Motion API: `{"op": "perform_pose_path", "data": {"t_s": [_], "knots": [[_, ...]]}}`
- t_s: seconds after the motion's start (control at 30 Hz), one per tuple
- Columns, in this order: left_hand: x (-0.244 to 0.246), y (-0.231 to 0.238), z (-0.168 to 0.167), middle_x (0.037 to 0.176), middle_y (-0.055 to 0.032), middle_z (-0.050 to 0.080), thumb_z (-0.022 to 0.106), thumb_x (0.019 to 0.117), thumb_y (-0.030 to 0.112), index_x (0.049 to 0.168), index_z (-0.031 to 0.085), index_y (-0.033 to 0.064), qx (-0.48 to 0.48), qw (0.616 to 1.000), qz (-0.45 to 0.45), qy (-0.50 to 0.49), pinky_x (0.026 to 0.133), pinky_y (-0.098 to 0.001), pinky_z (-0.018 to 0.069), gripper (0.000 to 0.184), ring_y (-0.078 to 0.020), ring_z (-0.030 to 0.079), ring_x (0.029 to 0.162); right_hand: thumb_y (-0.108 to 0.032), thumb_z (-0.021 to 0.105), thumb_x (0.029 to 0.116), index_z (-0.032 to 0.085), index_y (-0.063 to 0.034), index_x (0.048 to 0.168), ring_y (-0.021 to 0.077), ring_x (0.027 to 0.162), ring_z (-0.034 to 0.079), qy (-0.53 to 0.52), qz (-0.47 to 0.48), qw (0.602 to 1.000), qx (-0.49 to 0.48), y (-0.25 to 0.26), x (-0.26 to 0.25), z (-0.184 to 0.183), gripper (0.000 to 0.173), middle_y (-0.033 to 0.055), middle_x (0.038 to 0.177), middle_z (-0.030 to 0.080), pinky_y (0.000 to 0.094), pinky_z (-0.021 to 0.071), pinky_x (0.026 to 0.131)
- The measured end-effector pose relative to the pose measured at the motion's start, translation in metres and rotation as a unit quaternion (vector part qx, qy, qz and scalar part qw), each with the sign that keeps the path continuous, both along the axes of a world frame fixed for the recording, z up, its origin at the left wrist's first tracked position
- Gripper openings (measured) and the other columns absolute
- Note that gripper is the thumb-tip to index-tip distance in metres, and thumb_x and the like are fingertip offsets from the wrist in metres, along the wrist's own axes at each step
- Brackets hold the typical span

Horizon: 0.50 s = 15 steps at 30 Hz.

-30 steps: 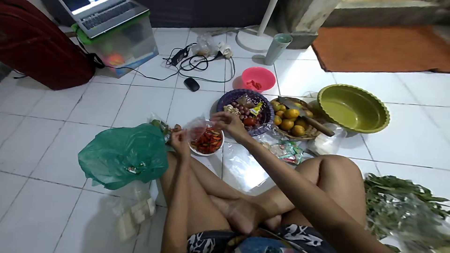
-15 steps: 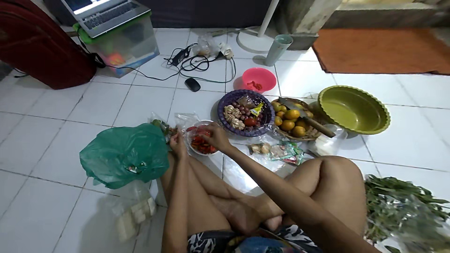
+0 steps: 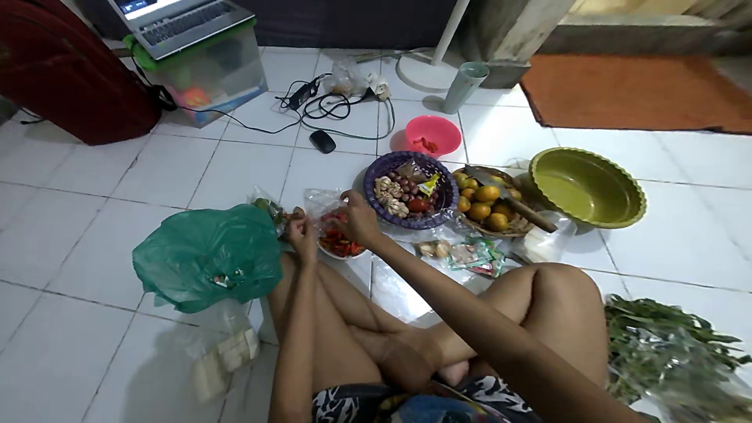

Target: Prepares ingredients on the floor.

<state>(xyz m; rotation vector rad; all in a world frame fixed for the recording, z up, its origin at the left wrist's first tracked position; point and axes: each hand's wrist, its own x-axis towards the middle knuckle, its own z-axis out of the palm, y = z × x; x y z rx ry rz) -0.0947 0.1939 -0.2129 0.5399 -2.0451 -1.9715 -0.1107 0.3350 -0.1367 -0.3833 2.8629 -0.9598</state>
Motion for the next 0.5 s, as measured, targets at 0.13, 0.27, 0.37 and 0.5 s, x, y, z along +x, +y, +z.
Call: {"op": "perform_pose_path", "data": {"t_s": [0.13, 0.27, 0.37, 0.5], "knots": [[0.000, -0.002, 0.001, 0.090, -0.0160, 0.062, 0.056, 0.1010, 0.001, 0.113, 0.054, -0.0170, 0.014, 1.000, -0.004, -0.001, 0.076, -0.0237, 0.0495, 0.021, -0.0089, 0.057, 0.079, -0.016, 0.074, 0.0935, 0.079, 0.0012, 0.099, 0.0457, 0.122, 0.055, 0.044, 0.067, 0.997, 0.011, 0.004, -0.004, 0.004, 0.019, 0.0274, 0.133, 0.060, 0.0606, 0.0420, 0.101], [-0.001, 0.005, 0.003, 0.094, -0.0220, 0.061, 0.055, 0.1021, 0.002, 0.115, 0.053, -0.0168, -0.058, 0.998, -0.004, -0.018, 0.081, -0.0325, 0.0503, 0.023, -0.0195, 0.058, 0.084, -0.014, 0.075, 0.0921, 0.078, 0.0027, 0.096, 0.0466, 0.128, 0.053, 0.093, 0.110, 0.989, 0.043, 0.008, -0.009, 0.003, 0.017, 0.0272, 0.135, 0.060, 0.0665, 0.0362, 0.106], [-0.002, 0.018, 0.008, 0.098, -0.0272, 0.061, 0.052, 0.1031, 0.002, 0.114, 0.054, -0.0175, -0.128, 0.991, 0.018, -0.032, 0.085, -0.0386, 0.0506, 0.022, -0.0284, 0.061, 0.091, -0.012, 0.077, 0.0893, 0.080, -0.0015, 0.092, 0.0470, 0.132, 0.052, 0.153, 0.123, 0.978, 0.075, 0.010, -0.009, -0.002, 0.012, 0.0250, 0.132, 0.063, 0.0703, 0.0326, 0.108], [-0.005, 0.029, 0.006, 0.125, -0.0375, 0.055, 0.051, 0.0997, -0.004, 0.115, 0.055, -0.0185, -0.192, 0.981, 0.036, -0.012, 0.103, -0.0469, 0.0453, 0.021, -0.0436, 0.055, 0.120, -0.006, 0.074, 0.0896, 0.079, 0.0004, 0.091, 0.0520, 0.140, 0.043, 0.188, 0.126, 0.968, 0.105, 0.010, -0.009, -0.010, 0.008, 0.0251, 0.134, 0.063, 0.0785, 0.0237, 0.111]]}}
